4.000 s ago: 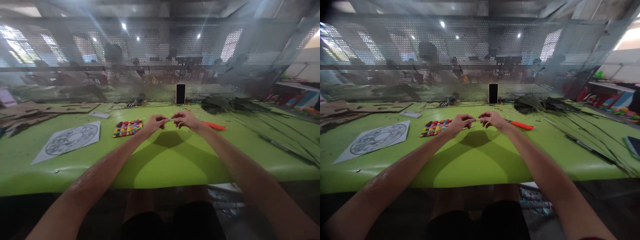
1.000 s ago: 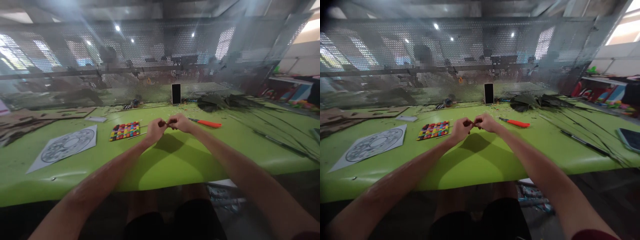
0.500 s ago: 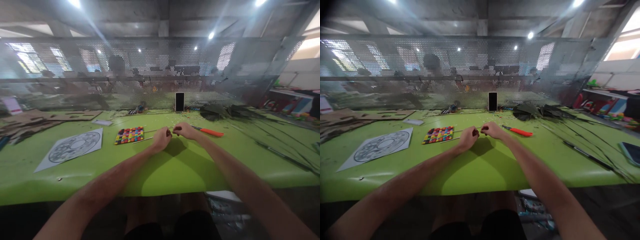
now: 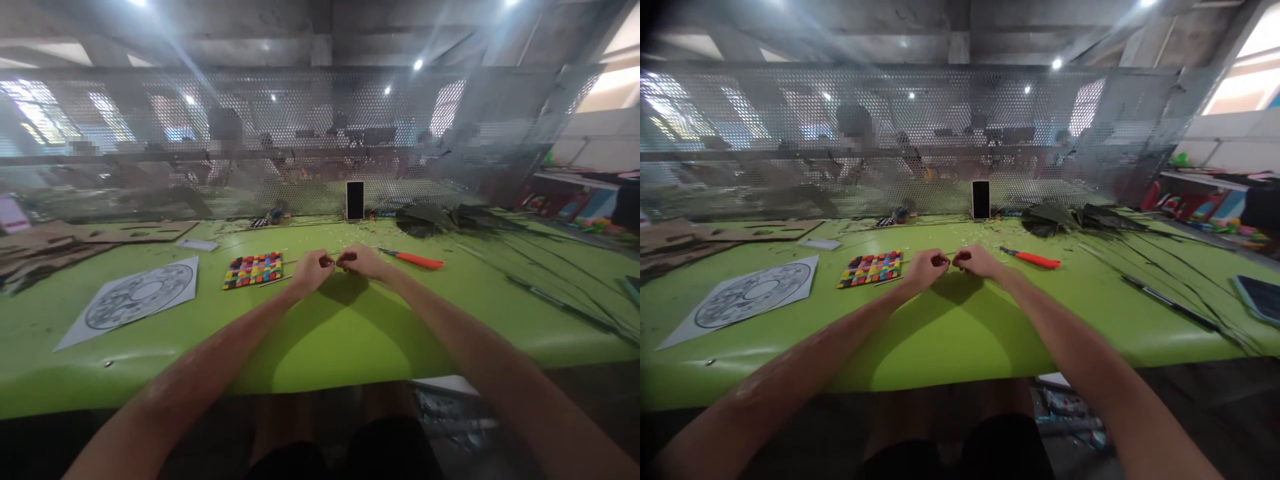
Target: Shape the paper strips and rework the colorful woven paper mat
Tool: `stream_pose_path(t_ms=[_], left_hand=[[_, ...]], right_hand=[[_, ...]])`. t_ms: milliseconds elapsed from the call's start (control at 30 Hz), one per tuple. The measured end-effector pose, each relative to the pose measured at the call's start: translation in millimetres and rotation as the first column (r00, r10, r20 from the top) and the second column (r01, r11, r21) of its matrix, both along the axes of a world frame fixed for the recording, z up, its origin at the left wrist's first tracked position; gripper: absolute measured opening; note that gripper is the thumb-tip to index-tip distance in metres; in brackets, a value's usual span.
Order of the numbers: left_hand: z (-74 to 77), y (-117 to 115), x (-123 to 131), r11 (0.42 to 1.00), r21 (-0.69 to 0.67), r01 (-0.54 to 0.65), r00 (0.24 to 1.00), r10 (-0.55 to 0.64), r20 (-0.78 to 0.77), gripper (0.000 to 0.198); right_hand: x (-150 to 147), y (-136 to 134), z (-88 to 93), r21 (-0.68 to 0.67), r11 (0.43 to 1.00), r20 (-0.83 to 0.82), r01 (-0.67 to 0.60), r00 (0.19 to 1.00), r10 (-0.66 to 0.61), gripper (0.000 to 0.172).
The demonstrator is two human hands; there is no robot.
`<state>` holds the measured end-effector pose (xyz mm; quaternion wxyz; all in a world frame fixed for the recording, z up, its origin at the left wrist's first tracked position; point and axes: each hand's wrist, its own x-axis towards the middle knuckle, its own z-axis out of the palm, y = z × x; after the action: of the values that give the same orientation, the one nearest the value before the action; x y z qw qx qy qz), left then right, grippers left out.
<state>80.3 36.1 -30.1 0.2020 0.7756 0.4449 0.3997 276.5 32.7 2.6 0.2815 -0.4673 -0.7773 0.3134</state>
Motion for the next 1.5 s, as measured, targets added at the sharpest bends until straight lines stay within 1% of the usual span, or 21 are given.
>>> stream_pose_path(t_ms=[100, 200, 300, 367, 433, 533, 600, 700, 833, 967, 1033, 1133, 1300, 1433, 1500], left_hand=[[5.5, 0, -3, 0.999, 0.028, 0.044, 0.998, -0.042, -0.054, 0.011], [11.5, -1, -8, 0.996, 0.067, 0.057, 0.992, -0.049, -0.115, 0.012], [16.4, -1, -12, 0.994, 0.106, 0.041, 0.99, -0.026, -0.137, 0.011], [18.4, 0, -14, 0.994, 0.106, 0.032, 0.99, -0.017, -0.141, 0.009], [18.9, 2, -15, 0.998, 0.027, 0.052, 0.991, -0.049, -0.123, 0.009], [16.6, 7, -13, 0.983, -0.154, 0.096, 0.993, -0.105, -0.054, 0.011], [13.9, 10, -13, 0.978, -0.189, 0.087, 0.995, -0.096, -0.036, 0.013], [11.6, 12, -13, 0.98, -0.173, 0.099, 0.994, -0.107, -0.036, 0.016], [15.5, 7, -15, 0.976, -0.122, 0.18, 0.982, -0.185, -0.026, 0.015], [19.6, 3, -15, 0.968, -0.062, 0.243, 0.96, -0.249, -0.126, 0.017], [19.0, 4, -15, 0.971, -0.005, 0.24, 0.95, -0.236, -0.205, 0.018], [16.9, 5, -16, 0.968, 0.081, 0.237, 0.931, -0.202, -0.303, 0.017], [18.0, 5, -18, 0.963, 0.132, 0.234, 0.935, -0.186, -0.301, 0.015], [21.7, 3, -18, 0.958, 0.189, 0.216, 0.936, -0.149, -0.318, 0.017], [22.4, 3, -18, 0.963, 0.188, 0.192, 0.936, -0.123, -0.33, 0.018]], right_hand=[[-1, -4, 0.1, -0.044, 0.999, -0.064, -0.016, 0.998, 0.013, 0.019], [-1, -4, -0.2, -0.078, 0.997, -0.082, -0.002, 0.997, -0.005, 0.015], [-1, -1, -0.7, -0.091, 0.995, -0.066, 0.052, 0.996, -0.058, 0.011], [-1, 1, -1.1, -0.076, 0.993, -0.034, 0.089, 0.995, -0.092, 0.01], [-1, 3, -1.2, -0.049, 0.992, -0.002, 0.117, 0.993, -0.117, 0.011], [0, 2, -0.7, -0.014, 0.99, -0.003, 0.138, 0.99, -0.138, 0.009], [0, 0, -0.1, -0.004, 0.99, -0.021, 0.139, 0.99, -0.139, 0.012], [0, -1, 0.2, -0.01, 0.992, -0.041, 0.127, 0.991, -0.127, 0.016], [0, 2, -1.7, -0.009, 0.993, -0.03, 0.117, 0.993, -0.117, 0.015], [-1, 3, -3.0, 0.014, 0.995, -0.049, 0.096, 0.994, -0.095, 0.023], [-1, 1, -1.9, 0.039, 0.995, -0.029, 0.087, 0.996, -0.086, 0.024], [-3, -2, 1.2, 0.082, 0.994, 0.051, 0.074, 0.996, -0.078, 0.023], [-9, -7, 3.9, 0.124, 0.991, 0.14, 0.047, 0.988, -0.064, 0.023], [-10, -7, 2.5, 0.127, 0.991, 0.145, 0.033, 0.988, -0.052, 0.024], [-10, -7, 1.5, 0.125, 0.992, 0.136, 0.033, 0.989, -0.05, 0.025]])
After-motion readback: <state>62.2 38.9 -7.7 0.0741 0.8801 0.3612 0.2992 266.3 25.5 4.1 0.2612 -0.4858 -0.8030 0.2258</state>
